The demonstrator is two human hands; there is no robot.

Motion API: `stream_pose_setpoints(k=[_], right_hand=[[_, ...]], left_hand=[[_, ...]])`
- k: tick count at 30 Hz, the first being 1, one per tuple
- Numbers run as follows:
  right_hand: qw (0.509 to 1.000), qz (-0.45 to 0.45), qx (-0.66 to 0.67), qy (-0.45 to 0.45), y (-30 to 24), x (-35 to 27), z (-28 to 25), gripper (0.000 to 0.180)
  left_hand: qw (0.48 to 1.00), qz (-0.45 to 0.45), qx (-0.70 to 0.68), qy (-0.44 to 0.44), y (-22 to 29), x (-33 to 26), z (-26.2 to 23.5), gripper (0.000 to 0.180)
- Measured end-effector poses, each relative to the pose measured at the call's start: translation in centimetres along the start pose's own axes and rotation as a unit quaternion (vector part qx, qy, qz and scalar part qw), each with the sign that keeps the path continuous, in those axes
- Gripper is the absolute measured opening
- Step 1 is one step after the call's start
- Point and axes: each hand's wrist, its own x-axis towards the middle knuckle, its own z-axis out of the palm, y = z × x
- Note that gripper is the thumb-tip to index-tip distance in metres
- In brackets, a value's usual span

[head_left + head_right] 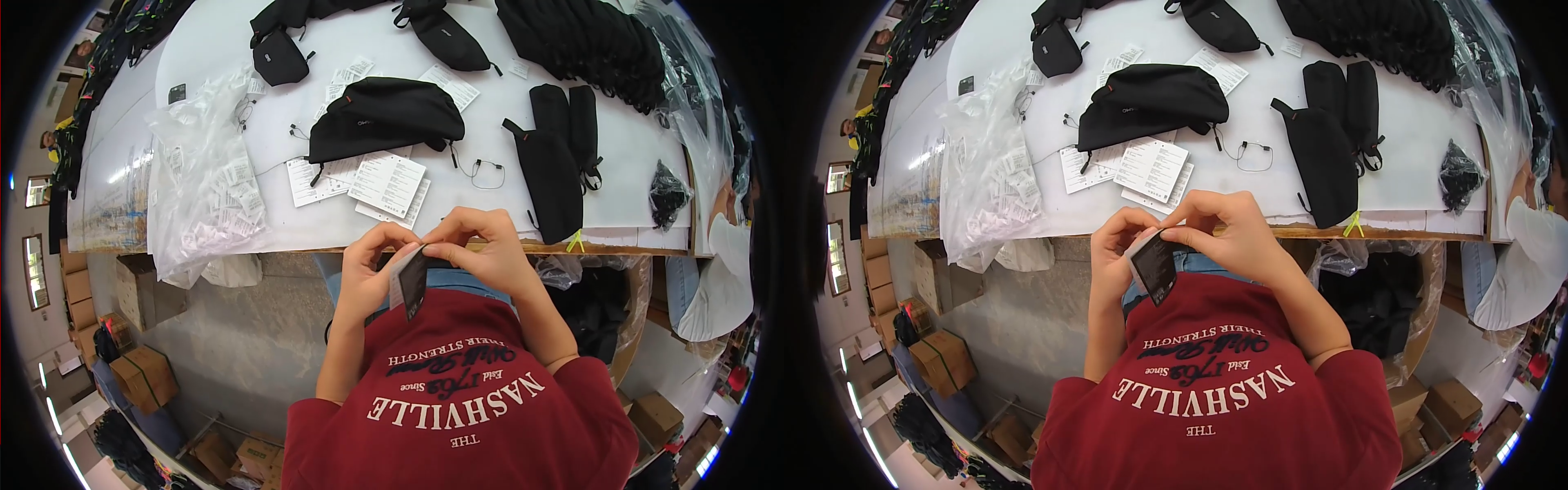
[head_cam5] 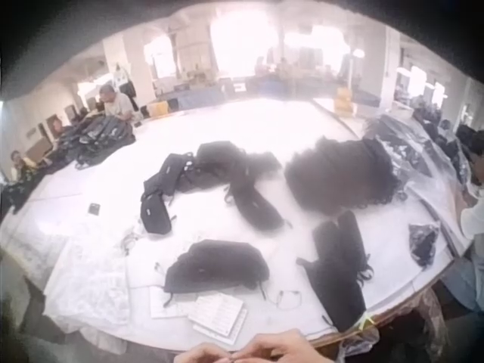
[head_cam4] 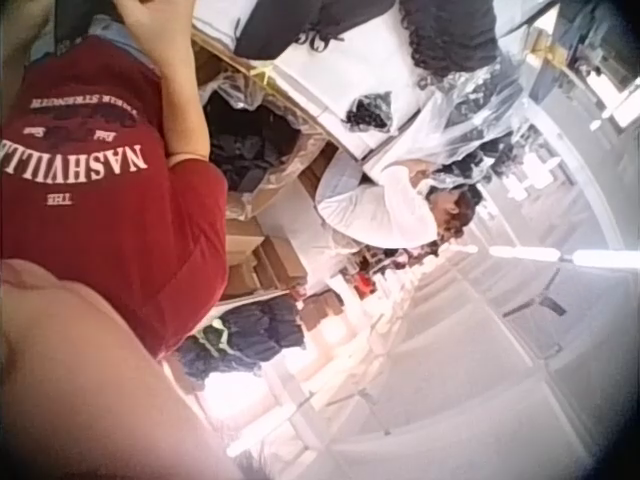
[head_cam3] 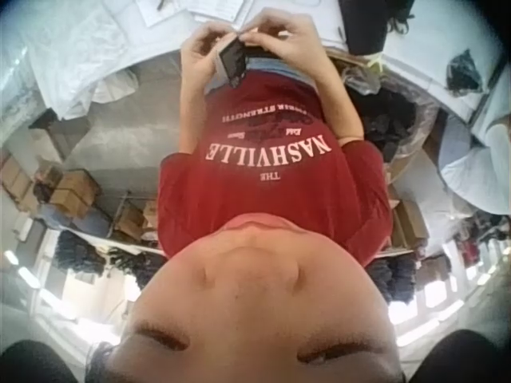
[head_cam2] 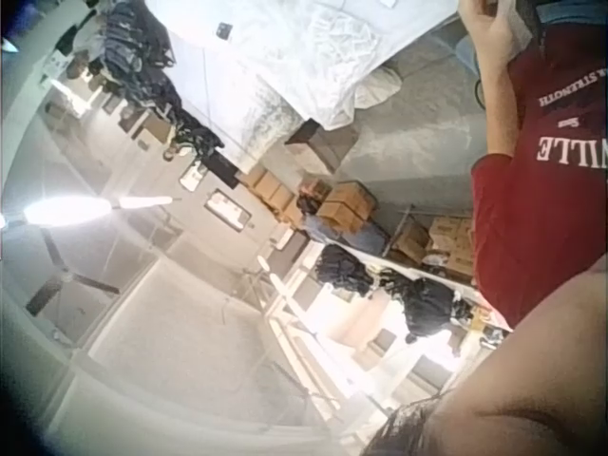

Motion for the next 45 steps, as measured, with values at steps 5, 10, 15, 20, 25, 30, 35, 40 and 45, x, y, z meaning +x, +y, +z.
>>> stream_pose_setpoints(k=[5,10,15,20,25,30,35,40,45], right_hand=[[0.996,0.047,0.079,-0.012,1.0,0.4,-0.2,0.016],[0.984,0.113,0.128,-0.053,1.3,0.4,-0.1,0.014],[0.985,0.111,0.122,-0.044,1.1,-0.3,0.0,0.014],[0.990,0.088,0.022,0.106,2.4,-0.4,-0.2,0.010],[0.980,0.023,-0.053,0.192,2.7,0.2,1.0,0.008],[0.975,0.026,-0.155,0.158,2.1,-0.3,1.1,0.008],[0.965,-0.044,-0.195,0.169,3.0,-0.1,1.5,0.010],[0.985,0.019,-0.121,0.119,2.1,-0.4,0.8,0.014],[0.983,0.028,0.162,0.075,2.1,-0.3,-1.2,0.012]], left_hand=[[0.997,0.073,-0.015,0.032,0.7,1.7,0.2,0.005],[0.907,0.242,0.328,0.106,-0.5,9.4,-3.4,0.025],[0.761,0.173,0.583,0.224,-0.8,14.5,-9.6,0.029],[0.850,0.179,0.477,0.132,3.6,9.3,-2.0,0.022],[0.975,0.037,0.213,0.048,1.7,5.3,0.4,0.019],[0.982,-0.042,0.183,-0.006,1.3,4.5,-0.4,0.020],[0.967,0.013,0.252,0.013,0.9,4.4,0.1,0.015],[0.945,0.110,0.300,0.073,0.8,3.9,0.9,0.006],[0.980,0.110,0.036,0.164,2.0,2.9,1.2,0.006]])
